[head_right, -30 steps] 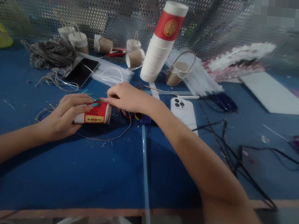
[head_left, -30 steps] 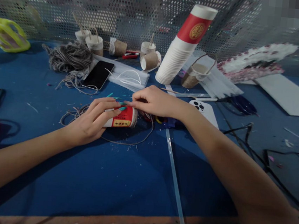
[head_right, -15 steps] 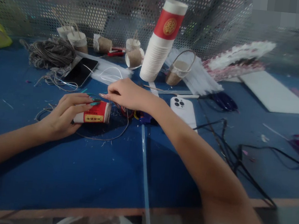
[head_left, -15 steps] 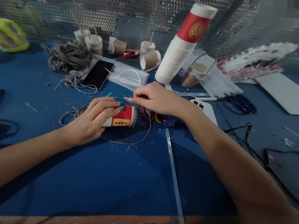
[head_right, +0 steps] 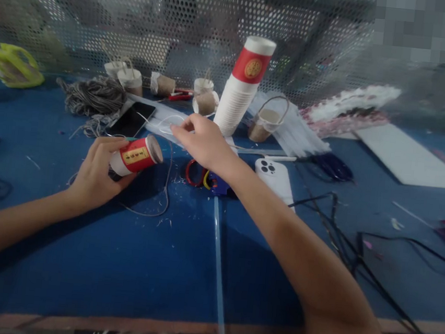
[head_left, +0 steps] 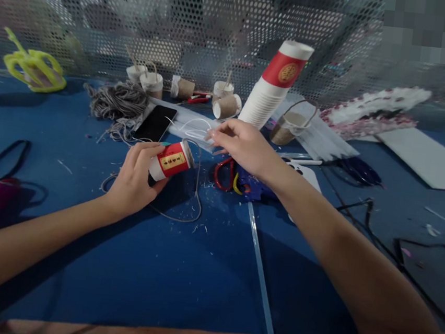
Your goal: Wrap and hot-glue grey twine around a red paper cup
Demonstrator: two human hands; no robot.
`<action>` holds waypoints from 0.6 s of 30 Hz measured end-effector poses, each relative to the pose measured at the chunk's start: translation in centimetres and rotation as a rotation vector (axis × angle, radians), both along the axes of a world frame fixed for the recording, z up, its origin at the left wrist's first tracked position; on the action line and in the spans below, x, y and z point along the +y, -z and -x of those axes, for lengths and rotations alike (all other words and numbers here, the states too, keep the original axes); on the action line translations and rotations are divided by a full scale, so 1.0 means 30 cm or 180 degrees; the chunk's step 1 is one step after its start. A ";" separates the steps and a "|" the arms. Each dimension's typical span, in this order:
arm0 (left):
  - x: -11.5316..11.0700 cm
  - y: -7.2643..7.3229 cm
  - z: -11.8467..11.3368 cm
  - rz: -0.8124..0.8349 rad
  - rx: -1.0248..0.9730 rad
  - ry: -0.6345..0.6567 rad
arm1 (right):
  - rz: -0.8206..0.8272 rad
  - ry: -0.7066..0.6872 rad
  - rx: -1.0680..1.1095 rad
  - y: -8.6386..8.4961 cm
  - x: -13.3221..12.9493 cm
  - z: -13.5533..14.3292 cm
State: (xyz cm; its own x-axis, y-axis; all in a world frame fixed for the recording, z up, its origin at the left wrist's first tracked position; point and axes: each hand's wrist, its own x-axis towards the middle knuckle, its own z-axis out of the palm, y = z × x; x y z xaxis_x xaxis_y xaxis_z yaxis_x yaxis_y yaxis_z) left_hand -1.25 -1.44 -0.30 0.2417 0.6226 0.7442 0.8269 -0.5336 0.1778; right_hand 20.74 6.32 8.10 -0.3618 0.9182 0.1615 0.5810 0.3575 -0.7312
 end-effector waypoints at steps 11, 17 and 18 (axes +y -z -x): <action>-0.003 0.000 -0.004 0.0109 0.0036 0.0392 | 0.0755 -0.1578 -0.0190 -0.055 -0.031 -0.008; -0.004 -0.001 -0.003 0.0079 0.0071 0.0501 | 0.0967 -0.1906 -0.0049 -0.046 -0.023 -0.012; -0.004 -0.001 -0.003 0.0096 0.0077 0.0505 | 0.1008 -0.1903 -0.0039 -0.045 -0.023 -0.012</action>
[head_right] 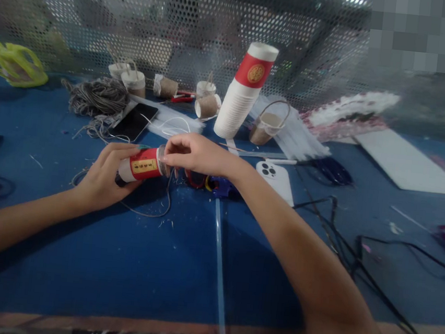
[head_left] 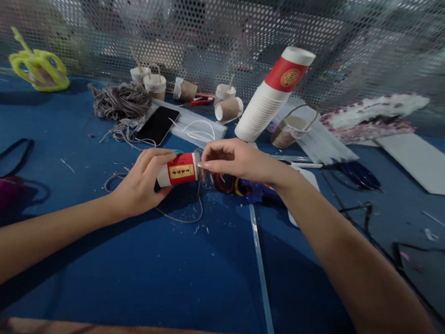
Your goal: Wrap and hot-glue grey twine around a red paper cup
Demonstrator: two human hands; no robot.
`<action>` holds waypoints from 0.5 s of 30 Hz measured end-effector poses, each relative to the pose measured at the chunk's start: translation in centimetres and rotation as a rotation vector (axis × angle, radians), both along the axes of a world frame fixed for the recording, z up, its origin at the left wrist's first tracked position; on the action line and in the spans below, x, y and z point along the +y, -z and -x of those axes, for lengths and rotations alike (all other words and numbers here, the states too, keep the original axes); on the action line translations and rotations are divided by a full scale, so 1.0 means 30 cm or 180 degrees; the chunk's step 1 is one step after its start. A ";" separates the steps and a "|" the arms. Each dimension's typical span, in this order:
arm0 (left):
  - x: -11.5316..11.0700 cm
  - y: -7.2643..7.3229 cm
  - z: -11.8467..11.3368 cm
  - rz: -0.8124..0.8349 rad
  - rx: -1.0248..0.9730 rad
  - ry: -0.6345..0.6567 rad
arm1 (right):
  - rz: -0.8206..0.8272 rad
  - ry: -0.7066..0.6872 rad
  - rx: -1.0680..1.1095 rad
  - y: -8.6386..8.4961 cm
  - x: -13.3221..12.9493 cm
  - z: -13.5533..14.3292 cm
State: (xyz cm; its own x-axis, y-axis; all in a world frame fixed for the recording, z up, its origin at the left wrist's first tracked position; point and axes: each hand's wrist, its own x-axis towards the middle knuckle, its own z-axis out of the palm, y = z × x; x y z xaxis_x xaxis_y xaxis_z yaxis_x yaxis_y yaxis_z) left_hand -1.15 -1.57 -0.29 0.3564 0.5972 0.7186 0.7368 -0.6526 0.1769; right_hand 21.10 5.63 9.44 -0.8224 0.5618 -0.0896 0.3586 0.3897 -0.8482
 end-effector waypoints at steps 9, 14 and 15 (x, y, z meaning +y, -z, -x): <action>0.001 0.004 0.001 0.0015 0.0009 0.0035 | 0.0063 0.0015 -0.0063 -0.001 -0.001 0.000; 0.005 0.006 0.002 -0.0050 0.0013 0.0048 | 0.0127 -0.0006 -0.0104 0.002 0.000 0.001; 0.006 0.007 0.003 -0.0044 0.0012 0.0049 | 0.0133 0.0001 -0.0122 0.001 -0.001 0.001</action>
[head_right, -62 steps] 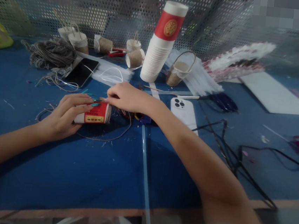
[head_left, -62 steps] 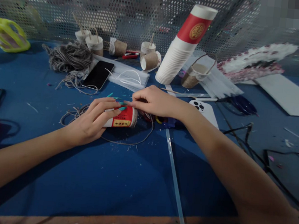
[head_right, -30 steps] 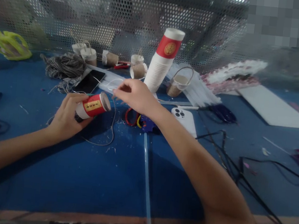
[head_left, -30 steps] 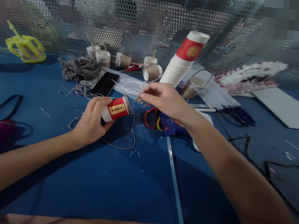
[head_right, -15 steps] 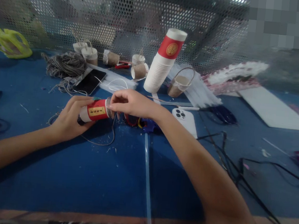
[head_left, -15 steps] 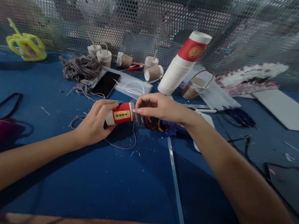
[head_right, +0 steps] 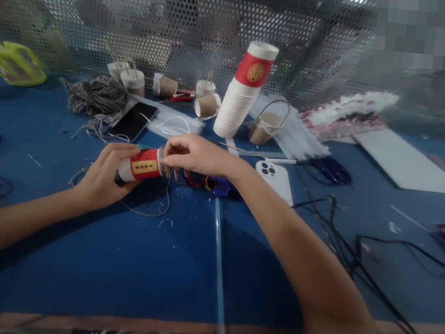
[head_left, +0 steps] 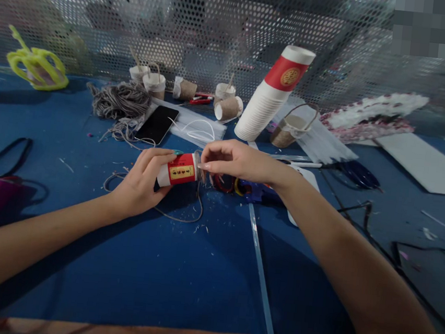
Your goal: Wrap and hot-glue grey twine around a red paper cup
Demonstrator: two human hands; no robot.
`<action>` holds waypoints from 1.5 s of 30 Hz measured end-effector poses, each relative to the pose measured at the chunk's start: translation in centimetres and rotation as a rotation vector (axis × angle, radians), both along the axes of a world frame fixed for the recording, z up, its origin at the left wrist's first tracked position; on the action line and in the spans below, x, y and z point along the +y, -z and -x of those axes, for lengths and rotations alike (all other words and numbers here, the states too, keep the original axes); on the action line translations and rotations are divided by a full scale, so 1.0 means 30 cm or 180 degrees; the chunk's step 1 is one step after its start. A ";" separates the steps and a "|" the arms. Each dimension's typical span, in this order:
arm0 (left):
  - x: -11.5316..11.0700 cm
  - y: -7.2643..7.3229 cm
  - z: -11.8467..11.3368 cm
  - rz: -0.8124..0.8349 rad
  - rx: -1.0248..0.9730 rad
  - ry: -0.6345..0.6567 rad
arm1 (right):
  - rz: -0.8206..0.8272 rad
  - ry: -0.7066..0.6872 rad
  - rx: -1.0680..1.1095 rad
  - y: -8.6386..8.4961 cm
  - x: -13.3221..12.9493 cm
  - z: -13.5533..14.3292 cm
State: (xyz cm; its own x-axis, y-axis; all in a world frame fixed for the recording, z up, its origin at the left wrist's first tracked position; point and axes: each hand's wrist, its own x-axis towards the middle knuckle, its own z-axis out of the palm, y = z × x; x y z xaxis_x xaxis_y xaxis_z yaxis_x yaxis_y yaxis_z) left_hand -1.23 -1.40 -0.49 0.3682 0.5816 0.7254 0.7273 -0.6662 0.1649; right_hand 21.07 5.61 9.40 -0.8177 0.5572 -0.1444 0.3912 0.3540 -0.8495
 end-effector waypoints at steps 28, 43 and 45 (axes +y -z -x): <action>-0.011 -0.013 0.007 0.0983 -0.0159 0.0097 | -0.0842 0.0569 -0.0533 0.022 -0.080 0.059; -0.013 -0.040 0.002 0.0972 -0.0139 0.0029 | -0.0630 0.0599 -0.1044 -0.052 -0.054 -0.037; -0.014 -0.038 -0.003 0.0750 -0.0084 0.0061 | -0.0871 0.0769 -0.1176 -0.101 -0.060 -0.070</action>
State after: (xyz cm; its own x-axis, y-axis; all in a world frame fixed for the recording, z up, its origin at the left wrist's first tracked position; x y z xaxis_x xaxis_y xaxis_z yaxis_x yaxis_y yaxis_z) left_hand -1.15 -1.81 0.65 0.3634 0.7291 0.5800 0.7083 -0.6206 0.3363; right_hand 23.16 3.80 12.43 -0.5831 0.7816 -0.2215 0.7455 0.4065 -0.5282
